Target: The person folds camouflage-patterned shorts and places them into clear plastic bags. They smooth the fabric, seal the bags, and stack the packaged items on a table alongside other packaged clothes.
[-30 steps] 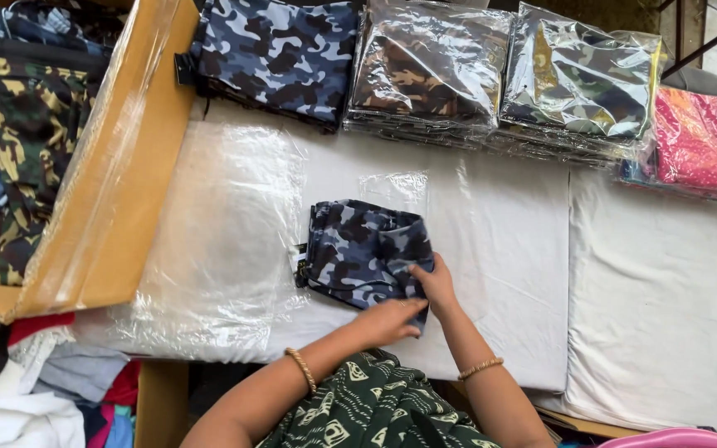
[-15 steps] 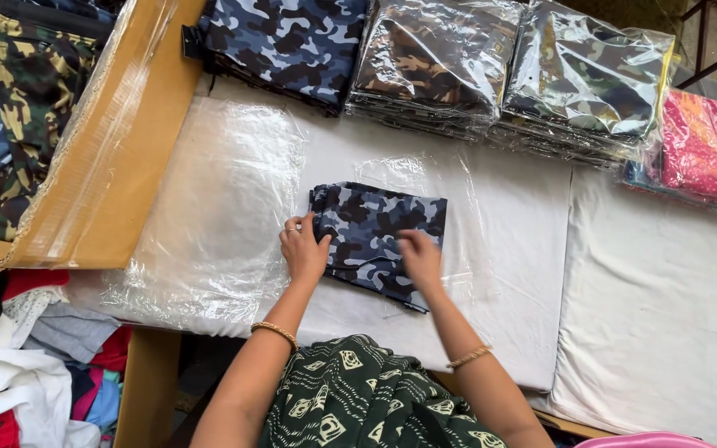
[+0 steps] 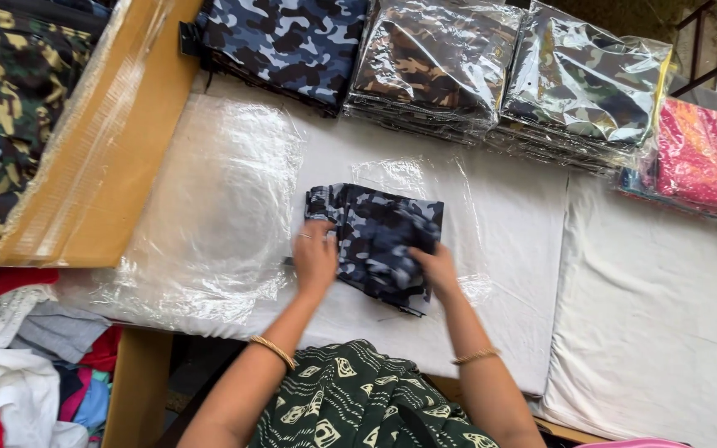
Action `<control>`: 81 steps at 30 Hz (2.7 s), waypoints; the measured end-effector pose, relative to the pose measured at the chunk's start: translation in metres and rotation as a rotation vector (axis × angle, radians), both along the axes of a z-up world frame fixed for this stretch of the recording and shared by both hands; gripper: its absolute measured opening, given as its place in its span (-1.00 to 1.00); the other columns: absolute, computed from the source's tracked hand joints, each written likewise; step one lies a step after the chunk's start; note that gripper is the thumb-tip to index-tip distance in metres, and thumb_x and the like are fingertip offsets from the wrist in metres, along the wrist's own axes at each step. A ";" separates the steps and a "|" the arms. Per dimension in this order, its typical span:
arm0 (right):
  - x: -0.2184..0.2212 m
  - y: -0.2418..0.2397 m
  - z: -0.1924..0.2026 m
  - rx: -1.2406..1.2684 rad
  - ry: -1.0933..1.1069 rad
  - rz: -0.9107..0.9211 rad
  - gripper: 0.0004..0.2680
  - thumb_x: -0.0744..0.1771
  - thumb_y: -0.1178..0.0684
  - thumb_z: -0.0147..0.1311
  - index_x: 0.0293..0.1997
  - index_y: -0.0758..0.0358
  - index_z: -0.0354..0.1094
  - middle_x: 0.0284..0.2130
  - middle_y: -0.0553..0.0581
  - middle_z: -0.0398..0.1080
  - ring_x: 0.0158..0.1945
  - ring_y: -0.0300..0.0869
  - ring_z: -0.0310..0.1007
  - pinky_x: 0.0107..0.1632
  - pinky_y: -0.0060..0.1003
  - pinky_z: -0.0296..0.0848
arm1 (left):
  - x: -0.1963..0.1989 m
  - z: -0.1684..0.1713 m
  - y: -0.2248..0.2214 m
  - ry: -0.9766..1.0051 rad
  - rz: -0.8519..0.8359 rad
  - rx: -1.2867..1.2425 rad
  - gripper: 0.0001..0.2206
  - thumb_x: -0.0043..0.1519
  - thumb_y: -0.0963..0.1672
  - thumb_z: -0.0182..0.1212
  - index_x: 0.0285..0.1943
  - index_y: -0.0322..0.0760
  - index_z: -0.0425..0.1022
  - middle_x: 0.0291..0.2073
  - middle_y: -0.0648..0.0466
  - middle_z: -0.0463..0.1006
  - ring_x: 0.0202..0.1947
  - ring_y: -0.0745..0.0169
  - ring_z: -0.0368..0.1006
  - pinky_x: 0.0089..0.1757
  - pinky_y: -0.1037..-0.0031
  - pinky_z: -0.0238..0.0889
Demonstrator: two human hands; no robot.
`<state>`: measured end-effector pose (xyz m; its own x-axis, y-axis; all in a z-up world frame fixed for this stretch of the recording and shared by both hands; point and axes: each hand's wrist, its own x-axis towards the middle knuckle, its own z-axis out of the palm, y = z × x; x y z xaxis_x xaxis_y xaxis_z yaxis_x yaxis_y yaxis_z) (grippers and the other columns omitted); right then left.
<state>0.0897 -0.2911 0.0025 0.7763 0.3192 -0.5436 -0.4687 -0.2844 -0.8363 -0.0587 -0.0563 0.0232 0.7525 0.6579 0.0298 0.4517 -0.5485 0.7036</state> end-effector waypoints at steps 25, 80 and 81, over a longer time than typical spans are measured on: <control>-0.042 -0.019 0.022 -0.552 -1.063 0.335 -0.60 0.20 0.07 0.29 0.14 0.30 0.39 0.24 0.25 0.32 0.37 0.06 0.14 0.30 0.12 0.02 | 0.001 -0.010 0.104 0.206 0.082 -0.675 -0.74 0.19 -0.17 0.36 0.01 -0.39 0.51 -0.23 0.00 0.64 -0.27 0.26 0.52 -0.20 0.41 0.37; -0.022 0.001 -0.033 -0.087 0.089 0.076 -0.64 0.28 0.12 0.27 0.16 0.40 0.30 -0.22 0.09 0.48 -0.18 -0.25 0.43 -0.08 -0.34 0.40 | 0.020 -0.043 0.092 0.290 0.143 -0.868 -0.54 0.30 0.01 0.17 0.25 -0.41 0.42 0.03 -0.11 0.60 -0.02 0.05 0.51 0.01 0.29 0.34; -0.016 -0.007 -0.042 0.026 0.157 0.117 -0.68 0.30 0.11 0.25 0.13 0.45 0.40 -0.19 0.07 0.52 -0.16 -0.25 0.44 -0.07 -0.39 0.40 | 0.023 -0.037 0.090 0.234 0.162 -0.969 -0.56 0.31 0.00 0.16 0.26 -0.37 0.41 0.03 -0.05 0.58 -0.02 0.14 0.48 0.00 0.34 0.32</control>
